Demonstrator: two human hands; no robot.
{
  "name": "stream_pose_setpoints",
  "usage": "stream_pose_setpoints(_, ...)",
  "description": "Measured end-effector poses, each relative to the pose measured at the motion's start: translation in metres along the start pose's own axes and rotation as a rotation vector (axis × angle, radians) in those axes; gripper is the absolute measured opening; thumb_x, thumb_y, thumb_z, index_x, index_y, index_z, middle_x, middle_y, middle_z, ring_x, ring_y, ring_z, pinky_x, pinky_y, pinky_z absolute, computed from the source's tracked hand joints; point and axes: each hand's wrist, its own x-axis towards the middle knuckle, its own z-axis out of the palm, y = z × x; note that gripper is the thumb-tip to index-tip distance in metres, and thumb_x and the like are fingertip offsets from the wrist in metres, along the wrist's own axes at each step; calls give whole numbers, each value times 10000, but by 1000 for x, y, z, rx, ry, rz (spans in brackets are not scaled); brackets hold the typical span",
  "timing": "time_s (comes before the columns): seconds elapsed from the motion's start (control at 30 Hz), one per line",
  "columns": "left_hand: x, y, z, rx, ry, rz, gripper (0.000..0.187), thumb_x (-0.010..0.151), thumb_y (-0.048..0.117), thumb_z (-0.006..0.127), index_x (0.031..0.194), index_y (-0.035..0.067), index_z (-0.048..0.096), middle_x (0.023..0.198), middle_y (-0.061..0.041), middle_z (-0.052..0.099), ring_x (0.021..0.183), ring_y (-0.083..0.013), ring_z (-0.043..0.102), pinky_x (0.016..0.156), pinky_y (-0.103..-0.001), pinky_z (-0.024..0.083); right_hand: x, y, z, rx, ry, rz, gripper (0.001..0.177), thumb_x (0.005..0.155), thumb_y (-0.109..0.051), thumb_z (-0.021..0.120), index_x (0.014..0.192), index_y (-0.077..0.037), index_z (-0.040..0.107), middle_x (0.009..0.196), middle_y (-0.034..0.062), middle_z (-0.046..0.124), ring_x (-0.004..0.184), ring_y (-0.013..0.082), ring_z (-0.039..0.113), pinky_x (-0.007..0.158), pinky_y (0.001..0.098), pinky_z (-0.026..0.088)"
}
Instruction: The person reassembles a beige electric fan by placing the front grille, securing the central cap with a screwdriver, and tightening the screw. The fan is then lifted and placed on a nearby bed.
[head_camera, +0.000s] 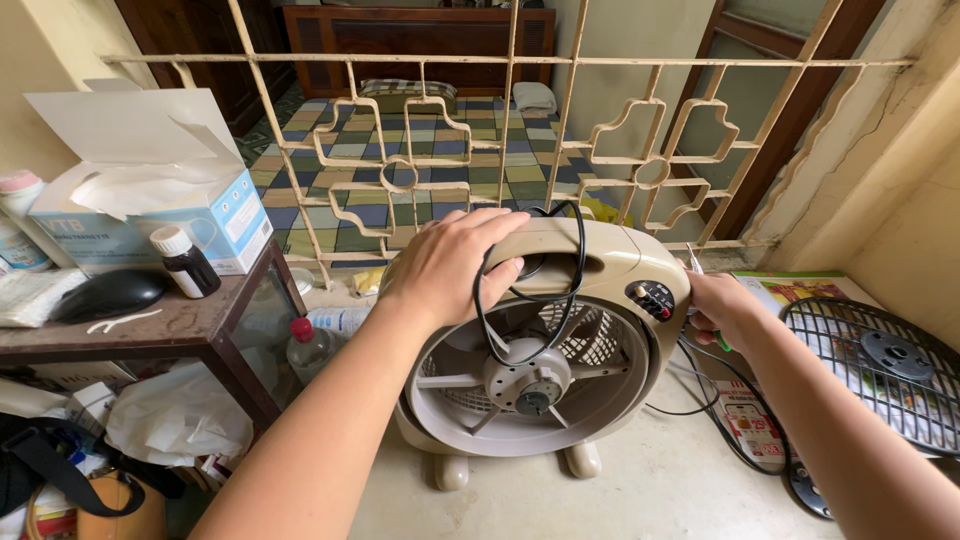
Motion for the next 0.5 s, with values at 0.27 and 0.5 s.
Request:
stream_pose_setpoints(0.27, -14, -2, 11, -6, 178, 57, 391, 917, 347, 714, 1251, 144, 705, 1361, -108, 682, 1229, -315, 650, 1049, -417, 523, -138, -76, 36, -290, 479, -642, 349, 1046, -451, 639, 1062, -151, 817, 724, 52, 684, 620, 154, 612, 604, 328, 484)
stream_pose_setpoints(0.5, -23, -7, 3, 146, 29, 178, 512, 922, 254, 688, 1391, 95, 560, 1464, -117, 574, 1340, -351, 533, 1111, -538, 409, -207, -114, 76, -627, 559, -1202, 204, 976, -277, 689, 1124, -196, 804, 1086, 24, 787, 813, 224, 743, 682, 349, 553)
